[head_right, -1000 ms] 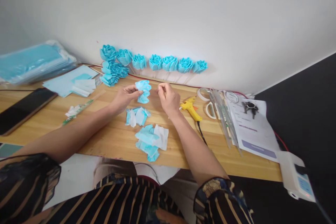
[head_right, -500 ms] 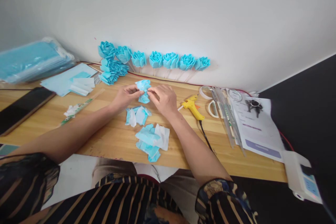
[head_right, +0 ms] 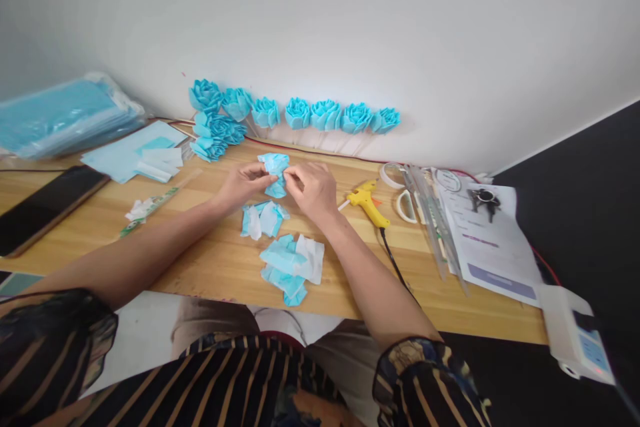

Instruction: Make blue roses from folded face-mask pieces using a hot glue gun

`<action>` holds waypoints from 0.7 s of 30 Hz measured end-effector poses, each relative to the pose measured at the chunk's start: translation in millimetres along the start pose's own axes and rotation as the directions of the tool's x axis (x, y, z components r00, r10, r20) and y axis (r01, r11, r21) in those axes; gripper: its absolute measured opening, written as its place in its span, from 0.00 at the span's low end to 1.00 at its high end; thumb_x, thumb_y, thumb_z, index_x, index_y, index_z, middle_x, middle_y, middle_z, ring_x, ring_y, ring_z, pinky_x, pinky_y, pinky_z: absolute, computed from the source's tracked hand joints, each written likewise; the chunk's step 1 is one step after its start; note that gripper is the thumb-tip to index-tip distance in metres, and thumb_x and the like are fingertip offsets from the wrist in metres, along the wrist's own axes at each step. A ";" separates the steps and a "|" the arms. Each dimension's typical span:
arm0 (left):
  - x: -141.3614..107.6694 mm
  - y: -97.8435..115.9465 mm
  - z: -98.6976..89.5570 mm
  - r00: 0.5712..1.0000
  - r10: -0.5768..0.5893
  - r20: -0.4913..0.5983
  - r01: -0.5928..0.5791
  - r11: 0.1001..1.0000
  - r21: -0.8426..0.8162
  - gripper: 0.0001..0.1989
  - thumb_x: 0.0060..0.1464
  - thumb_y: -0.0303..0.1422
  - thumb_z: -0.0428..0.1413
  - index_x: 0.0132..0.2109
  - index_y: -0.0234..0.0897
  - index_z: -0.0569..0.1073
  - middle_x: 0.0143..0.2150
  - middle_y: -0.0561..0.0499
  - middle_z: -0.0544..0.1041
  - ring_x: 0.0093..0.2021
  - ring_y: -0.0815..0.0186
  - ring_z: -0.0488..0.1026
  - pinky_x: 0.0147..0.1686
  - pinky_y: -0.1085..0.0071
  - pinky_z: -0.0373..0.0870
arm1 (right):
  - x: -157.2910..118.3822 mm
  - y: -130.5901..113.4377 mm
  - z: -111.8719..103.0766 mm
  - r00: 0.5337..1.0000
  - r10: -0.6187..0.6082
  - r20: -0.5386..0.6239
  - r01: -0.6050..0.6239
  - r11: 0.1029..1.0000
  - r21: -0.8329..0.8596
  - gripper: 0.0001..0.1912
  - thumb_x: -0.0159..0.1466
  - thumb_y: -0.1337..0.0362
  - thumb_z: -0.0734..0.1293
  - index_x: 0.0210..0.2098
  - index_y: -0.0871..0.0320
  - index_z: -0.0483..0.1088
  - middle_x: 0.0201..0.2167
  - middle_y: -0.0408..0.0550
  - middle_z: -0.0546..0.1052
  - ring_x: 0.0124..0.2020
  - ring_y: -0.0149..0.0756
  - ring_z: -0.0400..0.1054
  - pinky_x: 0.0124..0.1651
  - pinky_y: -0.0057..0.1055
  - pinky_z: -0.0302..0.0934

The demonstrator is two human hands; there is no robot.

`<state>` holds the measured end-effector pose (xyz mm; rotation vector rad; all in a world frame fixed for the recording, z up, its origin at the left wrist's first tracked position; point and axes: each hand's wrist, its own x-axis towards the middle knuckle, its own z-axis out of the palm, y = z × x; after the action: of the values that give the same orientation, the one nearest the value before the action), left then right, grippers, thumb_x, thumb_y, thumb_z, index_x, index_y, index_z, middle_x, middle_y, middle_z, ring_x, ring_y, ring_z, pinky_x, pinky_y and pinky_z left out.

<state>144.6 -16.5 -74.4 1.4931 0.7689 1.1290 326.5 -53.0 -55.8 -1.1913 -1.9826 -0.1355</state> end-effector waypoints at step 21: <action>2.9 6.7 -3.1 0.991 -0.101 -0.089 0.083 0.979 -0.187 0.22 0.39 0.46 0.70 0.36 0.34 0.81 0.34 0.49 0.82 0.35 0.64 0.76 0.40 0.67 0.73 | 3.4 15.4 5.9 0.877 0.470 0.100 -0.404 0.608 0.683 0.12 0.65 0.53 0.64 0.31 0.55 0.68 0.28 0.43 0.74 0.34 0.32 0.69 0.44 0.31 0.64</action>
<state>142.0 -14.3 -67.3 1.2448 0.7718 1.1765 334.3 -39.4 -62.0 -1.0820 -1.3762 0.7432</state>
